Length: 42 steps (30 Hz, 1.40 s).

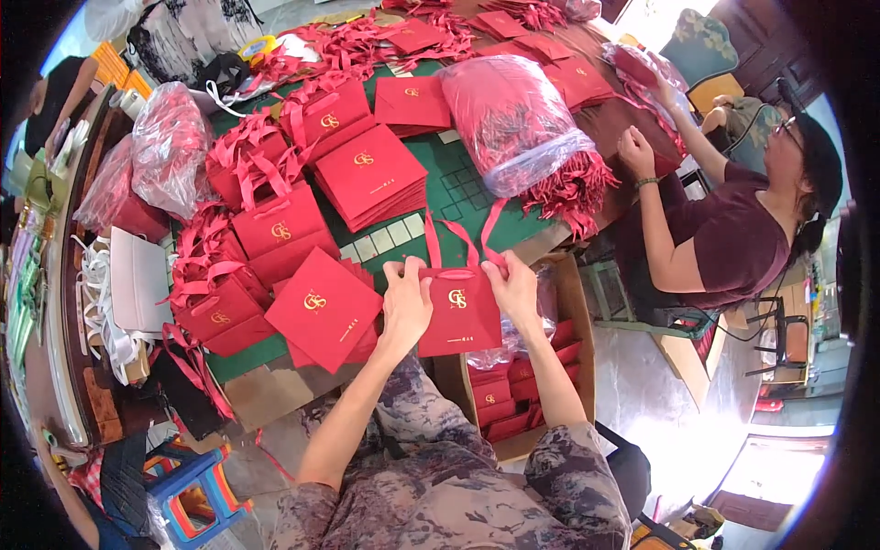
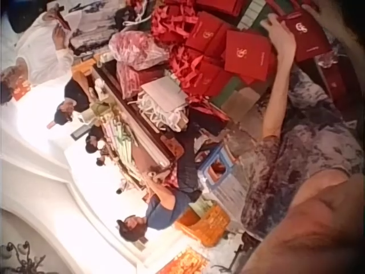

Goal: The person attaches ribbon handles to red gift bags by hand, threading and fastening the ribbons onto each bag.

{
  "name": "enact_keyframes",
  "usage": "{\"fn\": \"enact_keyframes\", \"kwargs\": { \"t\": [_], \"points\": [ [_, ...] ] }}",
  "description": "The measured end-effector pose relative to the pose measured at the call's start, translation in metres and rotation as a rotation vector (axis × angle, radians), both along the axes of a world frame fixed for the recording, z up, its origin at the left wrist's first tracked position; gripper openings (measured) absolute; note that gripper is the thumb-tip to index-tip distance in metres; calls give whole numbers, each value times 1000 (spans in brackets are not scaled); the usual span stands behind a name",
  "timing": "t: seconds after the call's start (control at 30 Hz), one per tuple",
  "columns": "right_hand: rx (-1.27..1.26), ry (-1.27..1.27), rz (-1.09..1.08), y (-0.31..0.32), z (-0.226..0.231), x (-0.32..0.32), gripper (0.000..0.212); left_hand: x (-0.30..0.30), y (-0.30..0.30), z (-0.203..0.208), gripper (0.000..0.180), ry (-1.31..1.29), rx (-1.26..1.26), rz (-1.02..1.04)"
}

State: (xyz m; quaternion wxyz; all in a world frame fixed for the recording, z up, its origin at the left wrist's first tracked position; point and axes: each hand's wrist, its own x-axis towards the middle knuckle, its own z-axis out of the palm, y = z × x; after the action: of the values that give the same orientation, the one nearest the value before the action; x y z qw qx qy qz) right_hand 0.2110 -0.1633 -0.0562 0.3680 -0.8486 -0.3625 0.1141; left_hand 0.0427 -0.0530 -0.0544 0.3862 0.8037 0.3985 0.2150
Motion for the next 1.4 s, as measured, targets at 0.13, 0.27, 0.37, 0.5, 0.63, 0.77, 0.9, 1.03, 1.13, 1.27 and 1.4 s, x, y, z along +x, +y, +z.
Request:
{"fn": "enact_keyframes", "kwargs": {
  "t": [0.13,0.27,0.37,0.5,0.63,0.77,0.9,1.03,1.13,1.27,1.4],
  "points": [
    [83,-141,-70,-1,-16,-6,24,3,-2,0,28,39,-32,24],
    [262,65,-87,-5,-18,-9,20,-6,-6,-1,39,-54,40,64],
    [565,587,-19,-16,-19,5,21,-25,-16,22,55,-190,-150,-9],
    [517,900,-88,-10,-3,-5,24,-45,-31,78,37,-60,54,-91],
    [390,743,-79,5,-5,-15,19,-42,-23,107,33,-291,279,86],
    [408,850,-79,0,18,-23,19,-35,-24,99,43,-93,566,-62],
    [554,973,-149,-14,41,-27,16,-10,-52,26,56,142,539,-212],
    [567,960,-219,-18,44,-36,20,-4,-56,8,67,66,407,-225],
    [609,940,-232,-12,32,-43,20,-10,-57,32,65,-113,221,-251],
    [619,1040,-215,14,38,-67,19,-20,-51,49,39,-319,86,-221],
    [686,1181,-233,20,38,-76,18,-21,-45,45,29,-384,-295,-148]
  ]
}}
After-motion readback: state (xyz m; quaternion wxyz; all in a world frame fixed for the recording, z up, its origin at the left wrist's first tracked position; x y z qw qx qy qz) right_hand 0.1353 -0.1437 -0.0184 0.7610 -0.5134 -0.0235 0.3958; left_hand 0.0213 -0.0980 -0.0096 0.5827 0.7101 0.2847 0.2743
